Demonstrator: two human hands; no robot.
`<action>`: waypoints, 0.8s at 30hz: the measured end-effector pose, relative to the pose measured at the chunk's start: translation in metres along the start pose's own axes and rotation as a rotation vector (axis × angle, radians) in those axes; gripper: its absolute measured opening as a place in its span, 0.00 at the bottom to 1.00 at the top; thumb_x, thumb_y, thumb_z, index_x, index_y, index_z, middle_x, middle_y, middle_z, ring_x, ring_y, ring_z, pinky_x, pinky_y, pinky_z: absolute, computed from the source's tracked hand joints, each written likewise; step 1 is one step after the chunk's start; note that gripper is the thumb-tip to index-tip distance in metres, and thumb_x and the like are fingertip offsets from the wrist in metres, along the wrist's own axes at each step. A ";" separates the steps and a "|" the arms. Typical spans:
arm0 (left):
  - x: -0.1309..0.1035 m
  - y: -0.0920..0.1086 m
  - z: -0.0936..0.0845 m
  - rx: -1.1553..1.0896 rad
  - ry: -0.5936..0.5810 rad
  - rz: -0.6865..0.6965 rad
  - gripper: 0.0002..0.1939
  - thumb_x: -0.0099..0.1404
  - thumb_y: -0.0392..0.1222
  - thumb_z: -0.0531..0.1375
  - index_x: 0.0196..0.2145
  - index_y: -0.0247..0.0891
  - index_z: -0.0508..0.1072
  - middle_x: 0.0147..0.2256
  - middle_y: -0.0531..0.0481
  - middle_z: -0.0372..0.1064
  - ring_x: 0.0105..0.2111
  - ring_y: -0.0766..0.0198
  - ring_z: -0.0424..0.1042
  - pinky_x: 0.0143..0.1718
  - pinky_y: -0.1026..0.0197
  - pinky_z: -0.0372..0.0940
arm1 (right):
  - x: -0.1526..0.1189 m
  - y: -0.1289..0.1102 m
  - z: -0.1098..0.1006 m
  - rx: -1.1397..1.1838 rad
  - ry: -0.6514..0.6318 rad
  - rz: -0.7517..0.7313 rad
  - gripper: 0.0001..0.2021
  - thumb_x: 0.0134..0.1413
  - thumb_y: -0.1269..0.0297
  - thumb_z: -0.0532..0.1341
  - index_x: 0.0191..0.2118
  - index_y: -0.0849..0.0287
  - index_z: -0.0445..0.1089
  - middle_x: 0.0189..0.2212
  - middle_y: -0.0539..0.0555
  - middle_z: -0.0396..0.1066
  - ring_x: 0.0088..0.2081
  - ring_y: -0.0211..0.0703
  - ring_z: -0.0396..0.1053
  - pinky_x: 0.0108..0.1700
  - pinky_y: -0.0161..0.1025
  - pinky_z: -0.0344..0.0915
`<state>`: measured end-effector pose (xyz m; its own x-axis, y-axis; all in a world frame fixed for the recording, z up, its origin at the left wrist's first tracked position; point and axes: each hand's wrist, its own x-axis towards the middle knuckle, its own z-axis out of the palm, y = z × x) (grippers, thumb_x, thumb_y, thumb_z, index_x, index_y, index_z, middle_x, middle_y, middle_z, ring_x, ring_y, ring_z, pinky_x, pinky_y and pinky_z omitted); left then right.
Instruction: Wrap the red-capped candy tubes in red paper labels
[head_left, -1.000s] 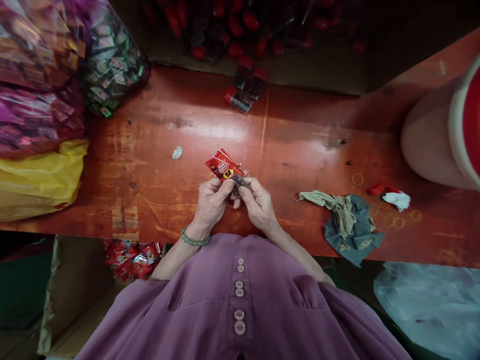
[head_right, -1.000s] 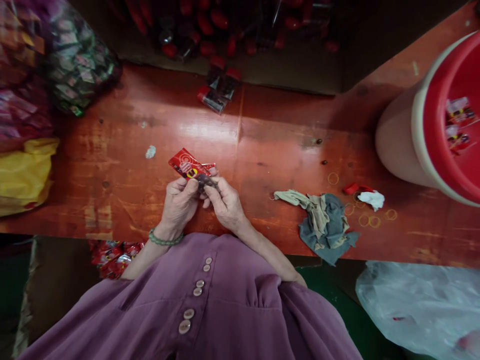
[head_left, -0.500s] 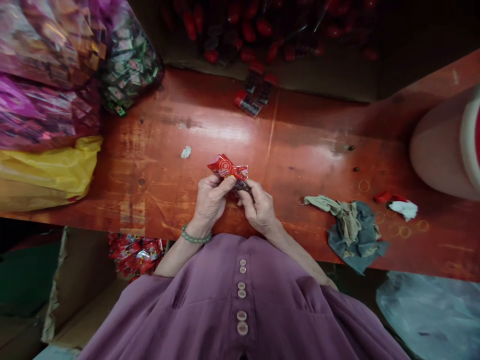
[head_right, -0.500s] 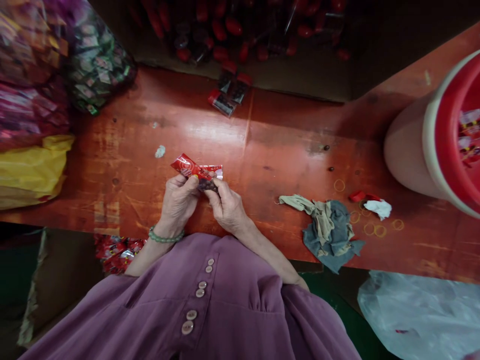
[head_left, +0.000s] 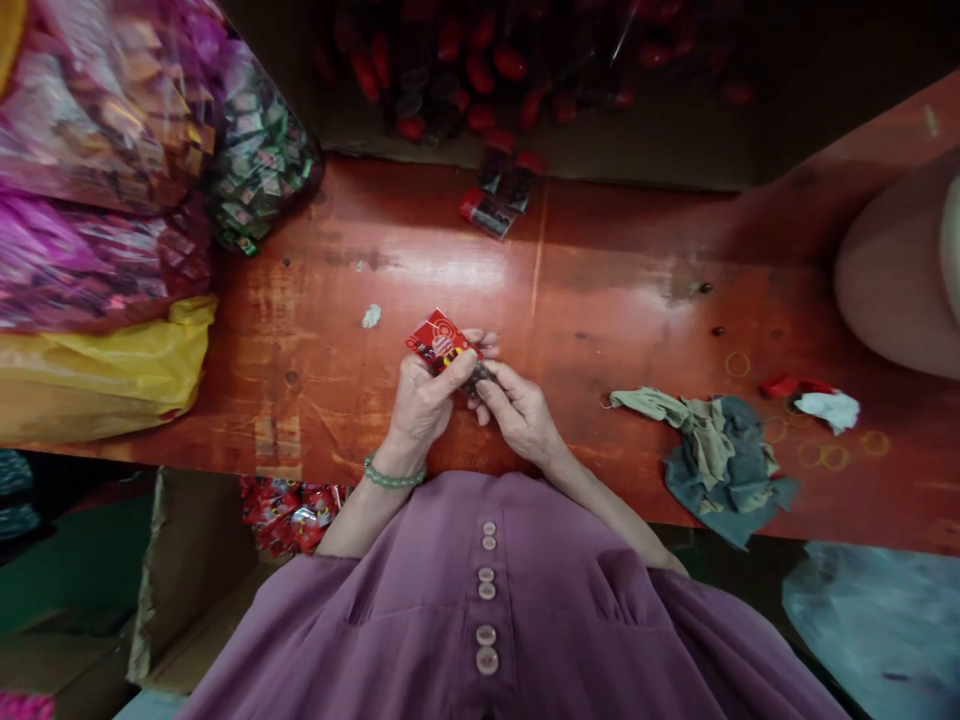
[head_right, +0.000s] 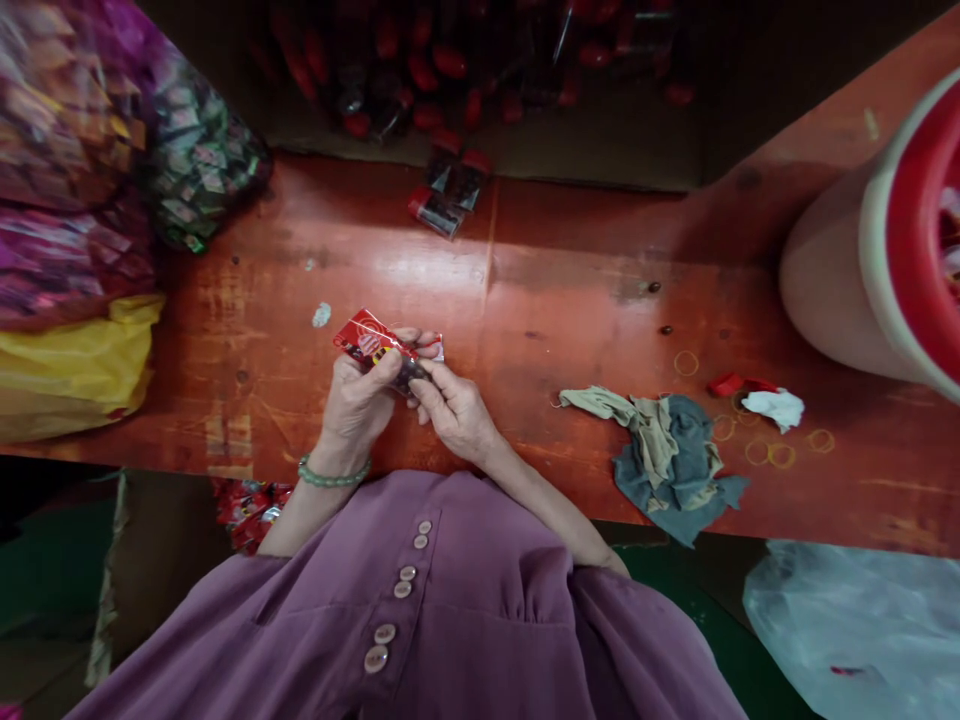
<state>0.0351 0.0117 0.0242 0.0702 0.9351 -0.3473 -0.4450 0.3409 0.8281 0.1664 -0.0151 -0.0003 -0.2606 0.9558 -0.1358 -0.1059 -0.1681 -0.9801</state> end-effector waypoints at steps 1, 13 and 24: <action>0.000 -0.003 0.001 -0.042 -0.024 -0.008 0.20 0.55 0.52 0.70 0.41 0.36 0.79 0.43 0.40 0.79 0.35 0.58 0.79 0.24 0.65 0.70 | 0.001 0.001 0.000 0.058 0.000 0.014 0.17 0.64 0.49 0.57 0.47 0.56 0.69 0.25 0.46 0.68 0.21 0.30 0.63 0.28 0.33 0.65; -0.002 -0.013 -0.007 0.128 -0.117 0.004 0.22 0.61 0.57 0.65 0.40 0.35 0.79 0.34 0.44 0.78 0.24 0.65 0.74 0.29 0.61 0.72 | 0.004 0.008 -0.007 0.349 -0.044 0.096 0.15 0.61 0.49 0.60 0.38 0.57 0.67 0.24 0.44 0.68 0.18 0.27 0.61 0.22 0.30 0.59; -0.009 -0.017 0.001 -0.041 -0.079 -0.004 0.20 0.60 0.54 0.67 0.39 0.33 0.78 0.20 0.55 0.67 0.17 0.69 0.67 0.21 0.65 0.68 | 0.006 0.007 -0.001 0.379 0.035 0.089 0.20 0.56 0.47 0.65 0.45 0.54 0.61 0.23 0.42 0.70 0.18 0.29 0.63 0.20 0.29 0.60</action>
<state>0.0431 -0.0029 0.0135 0.1418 0.9388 -0.3138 -0.4805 0.3424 0.8074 0.1648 -0.0100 -0.0077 -0.2524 0.9400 -0.2293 -0.4331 -0.3217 -0.8420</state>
